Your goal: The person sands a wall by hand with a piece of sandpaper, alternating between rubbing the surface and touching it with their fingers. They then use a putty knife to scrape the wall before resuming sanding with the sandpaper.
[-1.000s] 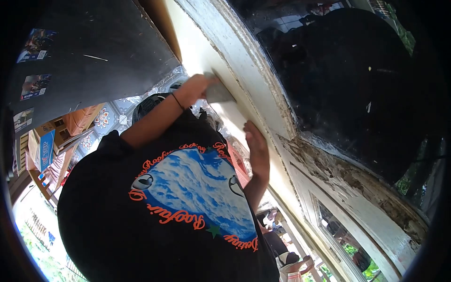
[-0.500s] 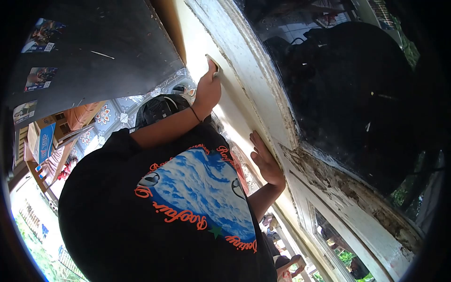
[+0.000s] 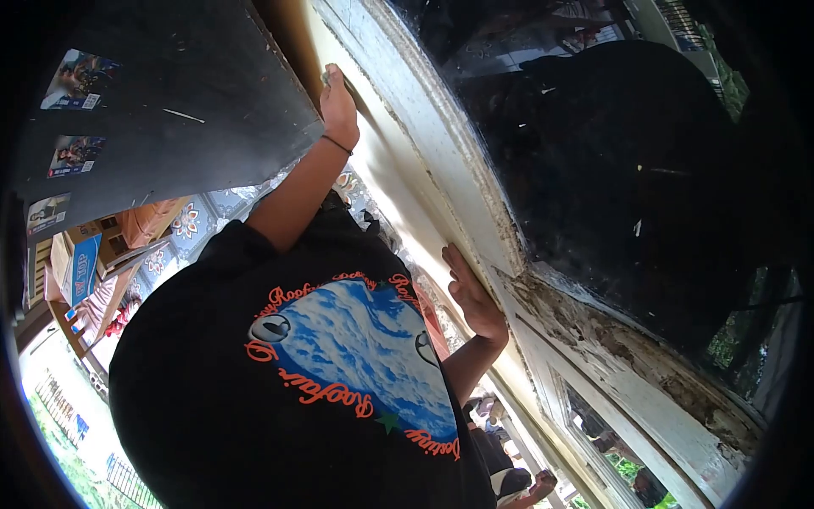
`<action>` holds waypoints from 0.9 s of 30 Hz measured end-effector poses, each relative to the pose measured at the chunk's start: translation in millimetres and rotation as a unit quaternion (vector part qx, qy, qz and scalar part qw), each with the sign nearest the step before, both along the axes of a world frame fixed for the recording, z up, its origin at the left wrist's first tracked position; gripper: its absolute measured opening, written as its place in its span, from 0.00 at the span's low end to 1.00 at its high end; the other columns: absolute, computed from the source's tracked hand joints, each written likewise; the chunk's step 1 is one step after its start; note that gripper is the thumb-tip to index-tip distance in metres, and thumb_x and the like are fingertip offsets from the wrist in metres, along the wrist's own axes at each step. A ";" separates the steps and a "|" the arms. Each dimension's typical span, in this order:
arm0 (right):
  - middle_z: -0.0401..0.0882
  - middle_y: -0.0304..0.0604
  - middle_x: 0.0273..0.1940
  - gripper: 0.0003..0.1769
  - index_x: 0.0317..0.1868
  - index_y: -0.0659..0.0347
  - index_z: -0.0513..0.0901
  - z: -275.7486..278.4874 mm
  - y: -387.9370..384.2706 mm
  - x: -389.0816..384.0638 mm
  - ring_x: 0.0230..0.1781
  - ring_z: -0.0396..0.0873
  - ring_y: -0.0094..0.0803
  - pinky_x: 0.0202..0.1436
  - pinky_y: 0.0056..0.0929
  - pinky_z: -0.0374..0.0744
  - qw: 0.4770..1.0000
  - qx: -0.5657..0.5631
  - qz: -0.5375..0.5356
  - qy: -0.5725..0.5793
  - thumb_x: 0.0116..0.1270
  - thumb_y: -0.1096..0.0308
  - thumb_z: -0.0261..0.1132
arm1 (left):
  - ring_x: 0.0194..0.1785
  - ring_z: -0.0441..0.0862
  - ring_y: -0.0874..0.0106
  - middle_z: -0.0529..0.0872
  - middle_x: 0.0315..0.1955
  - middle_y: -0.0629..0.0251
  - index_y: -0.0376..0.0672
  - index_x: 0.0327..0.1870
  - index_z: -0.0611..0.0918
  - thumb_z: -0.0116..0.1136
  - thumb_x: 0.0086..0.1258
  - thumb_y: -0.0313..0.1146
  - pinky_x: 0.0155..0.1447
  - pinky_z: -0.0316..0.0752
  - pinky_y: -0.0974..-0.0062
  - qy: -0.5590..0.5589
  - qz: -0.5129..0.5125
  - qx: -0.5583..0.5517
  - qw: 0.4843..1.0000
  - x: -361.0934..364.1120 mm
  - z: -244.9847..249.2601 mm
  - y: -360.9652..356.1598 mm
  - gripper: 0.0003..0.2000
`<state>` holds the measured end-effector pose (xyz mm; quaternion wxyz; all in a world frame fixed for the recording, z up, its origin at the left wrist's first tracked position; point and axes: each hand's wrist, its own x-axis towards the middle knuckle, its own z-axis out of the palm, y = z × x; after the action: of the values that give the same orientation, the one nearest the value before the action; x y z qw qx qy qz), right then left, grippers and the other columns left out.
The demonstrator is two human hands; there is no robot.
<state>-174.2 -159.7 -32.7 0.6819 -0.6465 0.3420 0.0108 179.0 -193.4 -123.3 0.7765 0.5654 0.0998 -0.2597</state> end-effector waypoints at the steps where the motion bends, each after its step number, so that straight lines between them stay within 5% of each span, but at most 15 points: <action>1: 0.54 0.53 0.67 0.39 0.68 0.63 0.52 0.5 0.7 1.6 0.69 0.52 0.39 0.69 0.35 0.51 1.000 -0.010 0.006 0.001 0.67 0.47 0.51 | 0.44 0.69 0.73 0.74 0.41 0.61 0.28 0.51 0.71 0.40 0.72 0.48 0.52 0.63 0.77 0.005 0.024 0.016 1.000 0.2 4.4 -2.1 0.25; 4: 0.54 0.55 0.67 0.38 0.69 0.63 0.51 1.2 1.3 0.9 0.69 0.51 0.40 0.69 0.34 0.50 1.000 -0.016 0.022 0.003 0.67 0.48 0.52 | 0.52 0.71 0.63 0.75 0.50 0.51 0.24 0.55 0.68 0.35 0.71 0.53 0.58 0.62 0.70 0.010 0.047 0.040 0.998 -8.1 19.3 -2.0 0.32; 6: 0.51 0.55 0.68 0.40 0.69 0.63 0.49 0.8 -0.1 -0.4 0.70 0.49 0.40 0.69 0.35 0.49 0.999 -0.007 0.033 0.016 0.67 0.48 0.52 | 0.63 0.64 0.61 0.67 0.60 0.48 0.25 0.61 0.61 0.33 0.72 0.53 0.64 0.57 0.71 -0.038 0.022 0.065 0.997 -27.5 34.8 -1.1 0.33; 8: 0.50 0.55 0.68 0.40 0.69 0.63 0.49 4.4 1.1 0.5 0.70 0.48 0.40 0.69 0.35 0.49 0.999 -0.003 0.039 0.019 0.66 0.47 0.52 | 0.73 0.38 0.63 0.46 0.69 0.49 0.28 0.66 0.49 0.28 0.74 0.51 0.73 0.36 0.75 -0.199 -0.007 -0.012 0.980 -56.6 -0.5 2.3 0.33; 9: 0.49 0.55 0.69 0.41 0.69 0.63 0.48 5.1 -0.1 2.0 0.71 0.47 0.40 0.69 0.35 0.48 0.999 0.003 0.041 0.023 0.66 0.46 0.52 | 0.73 0.38 0.63 0.46 0.69 0.49 0.28 0.66 0.49 0.28 0.74 0.51 0.73 0.36 0.75 -0.200 -0.001 -0.011 0.980 -51.1 2.3 2.0 0.33; 12: 0.48 0.55 0.69 0.41 0.69 0.63 0.48 5.2 0.2 1.5 0.71 0.47 0.40 0.70 0.36 0.48 0.998 0.011 0.041 0.036 0.66 0.46 0.52 | 0.57 0.70 0.59 0.73 0.52 0.41 0.22 0.63 0.55 0.30 0.71 0.56 0.61 0.59 0.75 -0.210 -0.020 0.077 0.974 -31.4 11.4 8.2 0.37; 13: 0.49 0.55 0.69 0.41 0.69 0.64 0.47 7.0 -0.3 2.3 0.71 0.47 0.40 0.70 0.35 0.47 0.998 -0.001 0.052 0.046 0.66 0.47 0.52 | 0.40 0.74 0.61 0.78 0.35 0.44 0.18 0.53 0.66 0.30 0.70 0.59 0.50 0.66 0.70 -0.177 0.005 0.086 0.980 -6.8 3.8 1.8 0.39; 14: 0.49 0.55 0.69 0.41 0.69 0.64 0.47 7.2 1.6 2.1 0.71 0.47 0.40 0.70 0.35 0.47 0.998 0.000 0.050 0.047 0.66 0.47 0.52 | 0.35 0.73 0.62 0.78 0.30 0.46 0.18 0.42 0.72 0.30 0.70 0.59 0.47 0.67 0.67 -0.159 0.047 0.082 0.983 10.6 1.9 -2.8 0.39; 17: 0.48 0.55 0.69 0.41 0.69 0.64 0.47 6.1 0.3 1.8 0.71 0.47 0.40 0.70 0.36 0.47 0.998 0.001 0.044 0.043 0.66 0.48 0.53 | 0.33 0.72 0.63 0.77 0.28 0.48 0.19 0.41 0.72 0.31 0.70 0.59 0.45 0.68 0.66 -0.161 0.140 0.047 0.976 0.8 14.5 -15.4 0.38; 19: 0.49 0.54 0.69 0.41 0.70 0.62 0.47 1.5 -0.4 -0.3 0.71 0.47 0.40 0.70 0.36 0.48 0.999 0.019 0.036 0.015 0.66 0.48 0.53 | 0.68 0.57 0.62 0.62 0.63 0.46 0.26 0.63 0.60 0.31 0.74 0.50 0.68 0.51 0.77 -0.219 0.024 0.036 0.975 -37.8 26.5 2.8 0.31; 24: 0.49 0.54 0.69 0.40 0.70 0.61 0.47 3.1 -1.7 1.1 0.71 0.48 0.40 0.69 0.36 0.49 0.998 0.004 0.047 0.029 0.66 0.48 0.53 | 0.45 0.76 0.63 0.78 0.43 0.51 0.30 0.62 0.64 0.32 0.71 0.56 0.51 0.67 0.68 -0.121 -0.151 0.159 0.968 -10.2 35.3 24.6 0.34; 27: 0.49 0.54 0.69 0.41 0.70 0.61 0.47 2.6 0.0 0.6 0.71 0.48 0.40 0.69 0.36 0.49 0.998 0.000 0.050 0.036 0.66 0.48 0.53 | 0.36 0.76 0.64 0.79 0.30 0.49 0.23 0.40 0.74 0.32 0.67 0.61 0.43 0.69 0.65 -0.162 0.022 0.138 0.977 67.2 -7.0 -11.3 0.37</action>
<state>-173.6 -159.7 -30.1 0.6679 -0.6618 0.3335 0.0683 246.2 -204.8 -130.3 0.7020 0.6996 0.0201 -0.1318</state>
